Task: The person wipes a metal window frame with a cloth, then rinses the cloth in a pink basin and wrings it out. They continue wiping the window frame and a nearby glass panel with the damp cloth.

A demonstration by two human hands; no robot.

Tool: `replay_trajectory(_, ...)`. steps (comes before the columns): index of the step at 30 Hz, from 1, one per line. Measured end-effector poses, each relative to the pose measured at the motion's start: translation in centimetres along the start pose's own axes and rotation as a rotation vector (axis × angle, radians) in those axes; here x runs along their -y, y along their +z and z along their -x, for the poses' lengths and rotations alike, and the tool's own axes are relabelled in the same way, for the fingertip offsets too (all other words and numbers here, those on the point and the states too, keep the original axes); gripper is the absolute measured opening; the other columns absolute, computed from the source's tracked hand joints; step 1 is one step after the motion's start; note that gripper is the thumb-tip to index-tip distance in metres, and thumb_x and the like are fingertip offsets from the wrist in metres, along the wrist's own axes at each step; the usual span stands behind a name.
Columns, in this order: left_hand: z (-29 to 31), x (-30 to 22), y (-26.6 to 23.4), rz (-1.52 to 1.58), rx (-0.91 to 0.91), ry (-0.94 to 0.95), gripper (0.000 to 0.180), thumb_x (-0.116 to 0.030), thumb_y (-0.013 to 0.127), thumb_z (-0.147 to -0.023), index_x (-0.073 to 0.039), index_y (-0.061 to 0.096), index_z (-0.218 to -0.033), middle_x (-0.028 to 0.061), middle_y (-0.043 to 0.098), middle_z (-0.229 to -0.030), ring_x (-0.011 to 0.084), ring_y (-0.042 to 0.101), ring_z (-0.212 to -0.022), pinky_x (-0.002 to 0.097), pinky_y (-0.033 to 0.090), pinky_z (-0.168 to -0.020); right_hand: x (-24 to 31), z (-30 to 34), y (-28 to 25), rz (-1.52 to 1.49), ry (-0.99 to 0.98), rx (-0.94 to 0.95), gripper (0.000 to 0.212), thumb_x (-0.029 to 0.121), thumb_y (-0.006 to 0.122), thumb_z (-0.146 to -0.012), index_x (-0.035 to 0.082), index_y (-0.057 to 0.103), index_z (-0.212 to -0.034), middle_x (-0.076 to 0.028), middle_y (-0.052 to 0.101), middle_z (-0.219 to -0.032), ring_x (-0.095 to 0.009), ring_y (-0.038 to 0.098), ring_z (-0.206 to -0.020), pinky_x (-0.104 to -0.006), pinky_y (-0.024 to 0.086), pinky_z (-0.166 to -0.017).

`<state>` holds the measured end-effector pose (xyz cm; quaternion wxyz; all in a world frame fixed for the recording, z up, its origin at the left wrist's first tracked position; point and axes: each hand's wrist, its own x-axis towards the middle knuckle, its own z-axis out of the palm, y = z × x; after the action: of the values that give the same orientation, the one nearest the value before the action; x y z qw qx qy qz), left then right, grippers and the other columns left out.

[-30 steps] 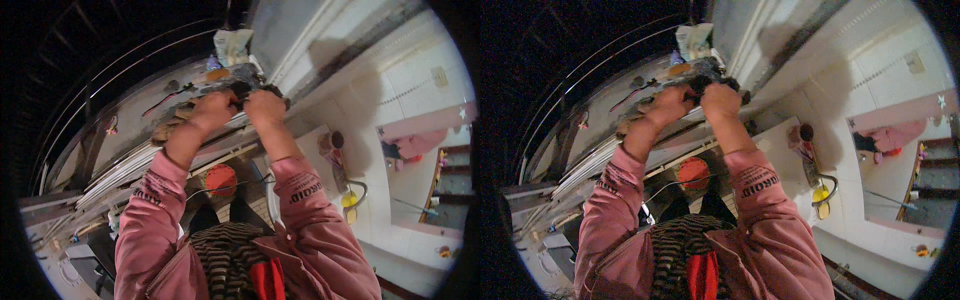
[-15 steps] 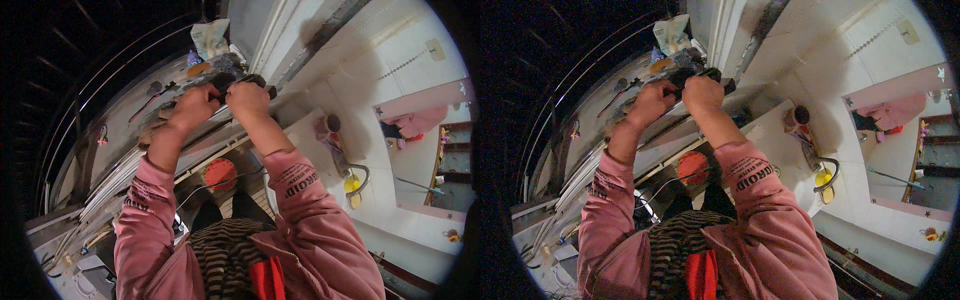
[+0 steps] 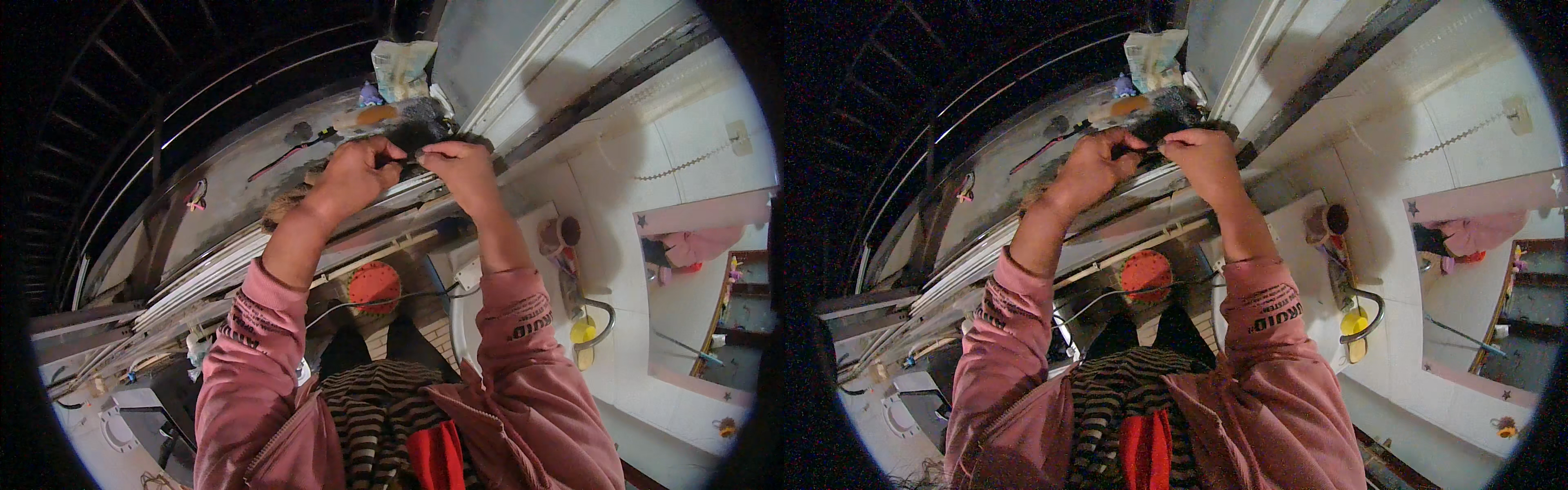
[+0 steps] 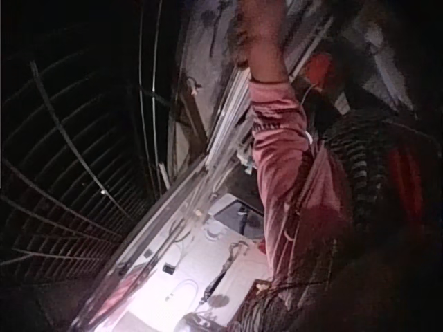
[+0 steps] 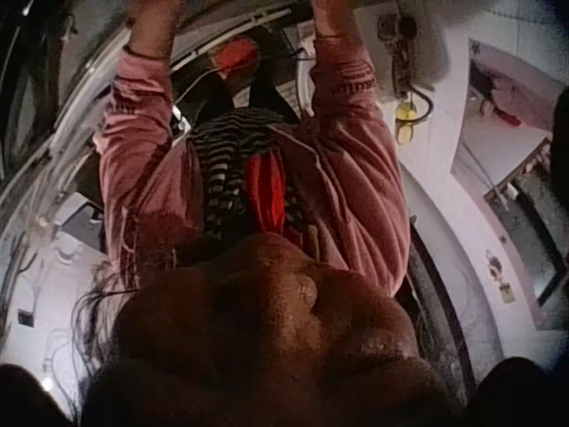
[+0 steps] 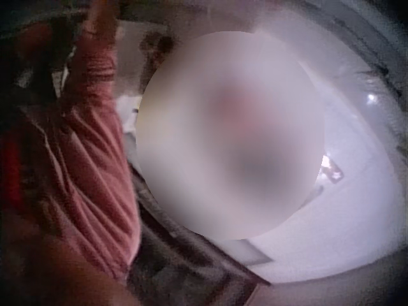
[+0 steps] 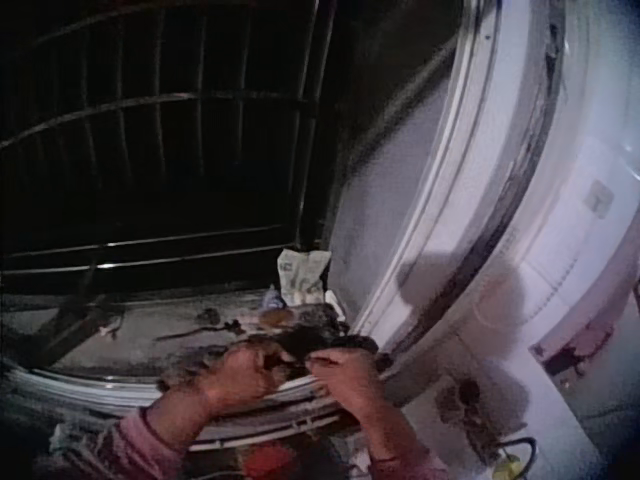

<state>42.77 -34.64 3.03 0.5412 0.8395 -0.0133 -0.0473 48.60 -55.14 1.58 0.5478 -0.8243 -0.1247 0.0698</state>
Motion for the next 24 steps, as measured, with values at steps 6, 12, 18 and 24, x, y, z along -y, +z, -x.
replay_trajectory(6, 1.2, -0.1, -1.1, 0.061, -0.049, 0.042, 0.022, -0.012, 0.07, -0.094, -0.002, 0.072, -0.113, 0.002, 0.068, -0.09, 0.0088, 0.058, -0.082, 0.0274, 0.049, -0.076, 1.2, -0.3, 0.5, -0.595, 0.452, 0.046, 0.028, 0.013, 0.079, -0.091, 0.0, 0.069, -0.114, 0.007, 0.05, -0.066, -0.003, 0.037, -0.05, -0.0233, 0.023, -0.045)
replay_trajectory(12, 2.9, 1.7, -2.2, 0.165, -0.131, -0.004, 0.023, -0.01, 0.069, -0.091, 0.0, 0.071, -0.112, 0.0041, 0.066, -0.075, 0.0091, 0.056, -0.062, 0.0291, 0.048, -0.06, 2.1, -0.5, 0.5, -0.671, 0.452, 0.093, 0.02, 0.011, 0.076, -0.093, 0.002, 0.066, -0.109, 0.005, 0.048, -0.064, -0.005, 0.036, -0.048, -0.0255, 0.024, -0.044)
replay_trajectory(18, 5.9, 2.7, -5.4, 0.086, -0.27, 0.029, 0.022, -0.006, 0.069, -0.094, 0.0, 0.071, -0.115, 0.0039, 0.072, -0.099, 0.0088, 0.061, -0.09, 0.0269, 0.051, -0.084, 4.8, -1.9, 2.6, -0.673, 0.418, 0.258, 0.027, 0.012, 0.079, -0.091, 0.001, 0.067, -0.112, 0.006, 0.049, -0.065, -0.003, 0.035, -0.047, -0.024, 0.023, -0.044)
replay_trajectory(24, 8.4, 3.9, -9.8, 0.221, -0.374, -0.051, 0.02, -0.006, 0.068, -0.095, 0.001, 0.07, -0.114, 0.0056, 0.072, -0.105, 0.0103, 0.063, -0.095, 0.0274, 0.052, -0.086, 8.7, -5.1, 6.1, -0.657, 0.317, 0.4, 0.033, 0.011, 0.08, -0.09, -0.001, 0.064, -0.117, 0.006, 0.05, -0.064, -0.004, 0.036, -0.046, -0.0231, 0.025, -0.042)
